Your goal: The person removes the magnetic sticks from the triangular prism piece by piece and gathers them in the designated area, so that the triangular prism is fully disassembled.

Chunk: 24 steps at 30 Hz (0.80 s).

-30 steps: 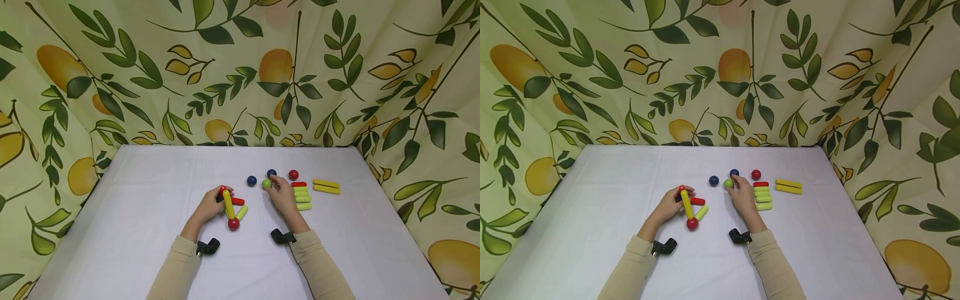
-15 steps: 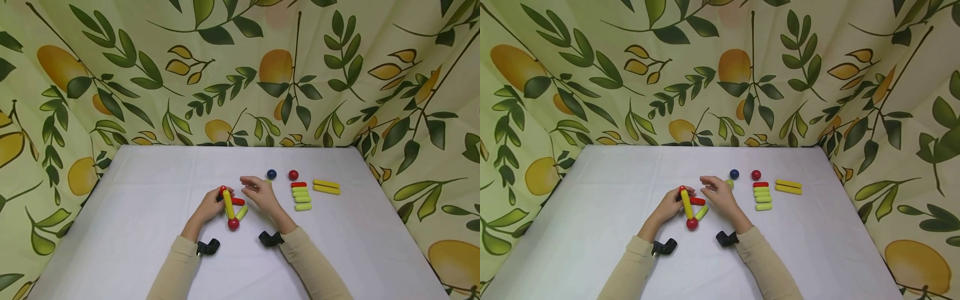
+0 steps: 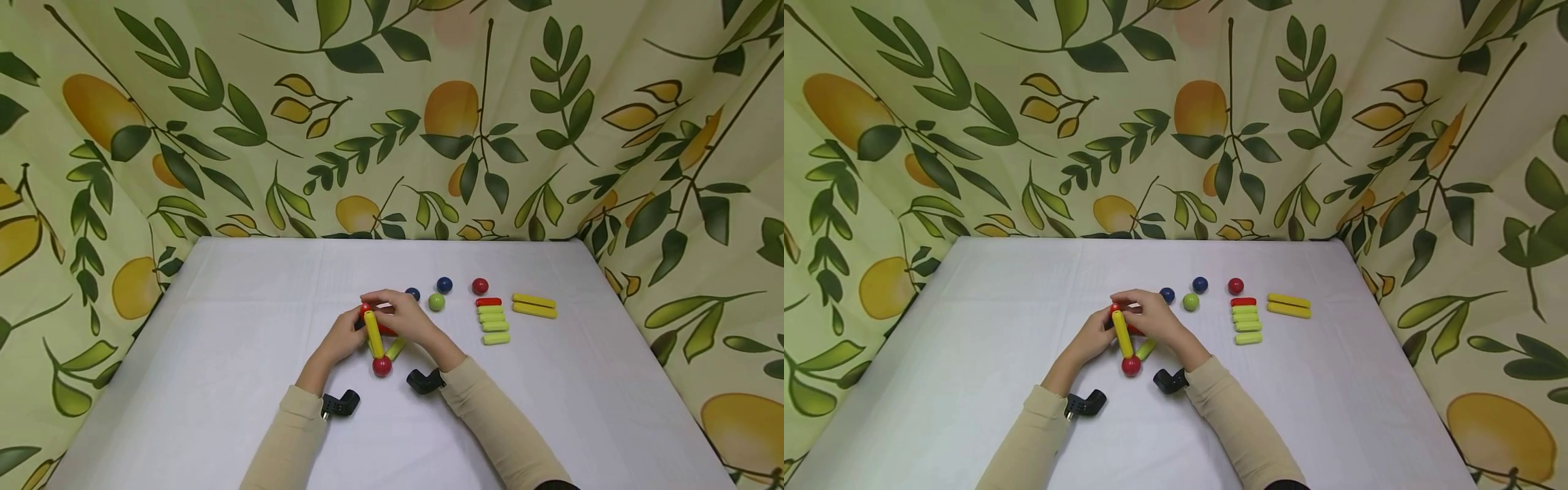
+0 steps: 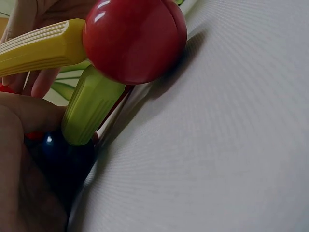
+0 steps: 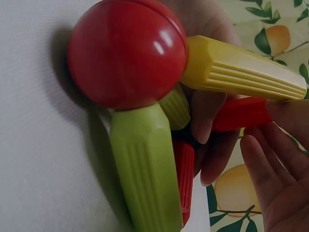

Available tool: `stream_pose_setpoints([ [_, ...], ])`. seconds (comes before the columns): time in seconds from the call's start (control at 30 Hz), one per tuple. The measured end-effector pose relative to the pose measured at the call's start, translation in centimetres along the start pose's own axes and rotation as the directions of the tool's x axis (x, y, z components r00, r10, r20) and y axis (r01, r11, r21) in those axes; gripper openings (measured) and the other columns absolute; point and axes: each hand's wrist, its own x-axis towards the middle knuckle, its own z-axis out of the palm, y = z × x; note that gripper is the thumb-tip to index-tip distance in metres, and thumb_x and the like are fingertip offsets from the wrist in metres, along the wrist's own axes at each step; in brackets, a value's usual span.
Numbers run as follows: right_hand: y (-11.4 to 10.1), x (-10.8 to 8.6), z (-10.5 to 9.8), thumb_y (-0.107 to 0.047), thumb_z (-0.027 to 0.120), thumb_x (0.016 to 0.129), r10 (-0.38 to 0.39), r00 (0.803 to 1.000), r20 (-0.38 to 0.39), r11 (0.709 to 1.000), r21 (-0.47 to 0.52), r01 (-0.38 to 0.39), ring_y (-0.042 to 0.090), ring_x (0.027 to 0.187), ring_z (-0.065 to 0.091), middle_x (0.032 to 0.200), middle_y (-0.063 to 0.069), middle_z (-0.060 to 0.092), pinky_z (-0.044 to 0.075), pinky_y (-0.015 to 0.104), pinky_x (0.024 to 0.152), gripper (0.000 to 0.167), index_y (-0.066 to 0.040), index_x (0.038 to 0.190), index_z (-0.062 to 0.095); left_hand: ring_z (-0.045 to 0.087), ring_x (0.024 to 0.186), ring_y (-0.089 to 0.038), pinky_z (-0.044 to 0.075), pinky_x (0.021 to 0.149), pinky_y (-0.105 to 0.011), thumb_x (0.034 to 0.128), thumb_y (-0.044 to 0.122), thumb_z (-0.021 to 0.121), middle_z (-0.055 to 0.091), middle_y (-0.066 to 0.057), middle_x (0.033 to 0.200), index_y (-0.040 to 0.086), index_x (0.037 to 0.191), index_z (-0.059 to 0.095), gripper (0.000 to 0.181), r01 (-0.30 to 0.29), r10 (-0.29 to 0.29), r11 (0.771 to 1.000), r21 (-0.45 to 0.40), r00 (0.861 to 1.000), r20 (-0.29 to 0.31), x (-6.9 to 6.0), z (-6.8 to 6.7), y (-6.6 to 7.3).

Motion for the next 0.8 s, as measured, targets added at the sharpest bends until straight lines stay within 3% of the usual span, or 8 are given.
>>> stream_pose_setpoints([
  [0.23, 0.1, 0.2, 0.4, -0.008, 0.059, 0.091, -0.017, 1.0, -0.022, 1.0, -0.022, 0.016, 0.023, 0.111, 0.061, 0.119, 0.007, 0.065, 0.054, 0.029, 0.088, 0.027, -0.009, 0.117, 0.066, 0.057, 0.106, -0.025, 0.039, 0.105, -0.049, 0.0858, 0.009, 0.056, 0.065, -0.012, 0.116, 0.001, 0.121, 0.058, 0.036, 0.011, -0.011, 1.0, -0.001, 1.0, -0.005, 0.1, -0.1, -0.1],
  [0.43, 0.5, 0.2, 0.9, -0.005, 0.06, 0.089, -0.022, 0.994, -0.104, 1.0, -0.017, 0.02, 0.023, 0.105, 0.063, 0.111, 0.008, 0.067, 0.055, 0.028, 0.084, 0.022, -0.007, 0.109, 0.068, 0.055, 0.118, -0.028, 0.038, 0.106, -0.05, 0.0861, 0.008, 0.055, 0.062, -0.013, 0.124, 0.002, 0.127, 0.056, 0.042, -0.015, 0.015, 1.0, -0.003, 1.0, -0.001, 0.1, -0.1, -0.1],
  [0.57, 0.9, -0.1, 1.2, -0.003, 0.062, 0.087, -0.006, 0.985, -0.172, 0.999, 0.033, 0.012, 0.023, 0.104, 0.063, 0.109, 0.009, 0.067, 0.055, 0.025, 0.082, 0.021, -0.005, 0.108, 0.067, 0.053, 0.123, -0.028, 0.036, 0.108, -0.05, 0.0874, 0.009, 0.055, 0.06, -0.012, 0.128, 0.005, 0.131, 0.054, 0.044, -0.015, 0.015, 1.0, -0.007, 1.0, 0.008, 0.1, -0.1, 0.0],
  [0.7, 0.8, -0.7, 1.2, -0.005, 0.065, 0.087, 0.04, 0.975, -0.217, 0.993, 0.116, -0.015, 0.025, 0.103, 0.065, 0.107, 0.012, 0.066, 0.055, 0.024, 0.08, 0.02, -0.004, 0.107, 0.066, 0.055, 0.118, -0.026, 0.038, 0.106, -0.049, 0.0884, 0.009, 0.056, 0.063, -0.009, 0.123, 0.009, 0.124, 0.059, 0.036, -0.014, 0.014, 1.0, -0.006, 1.0, 0.013, 0.1, -0.1, -0.1],
  [0.8, -0.5, -1.5, 0.6, -0.006, 0.064, 0.088, 0.113, 0.971, -0.208, 0.966, 0.252, -0.059, 0.028, 0.103, 0.065, 0.109, 0.016, 0.064, 0.055, 0.025, 0.082, 0.022, 0.0, 0.11, 0.062, 0.056, 0.113, -0.024, 0.039, 0.105, -0.049, 0.089, 0.01, 0.057, 0.065, -0.006, 0.118, 0.011, 0.121, 0.06, 0.032, -0.001, 0.001, 1.0, -0.007, 1.0, 0.02, 0.1, 0.1, -0.2],
])
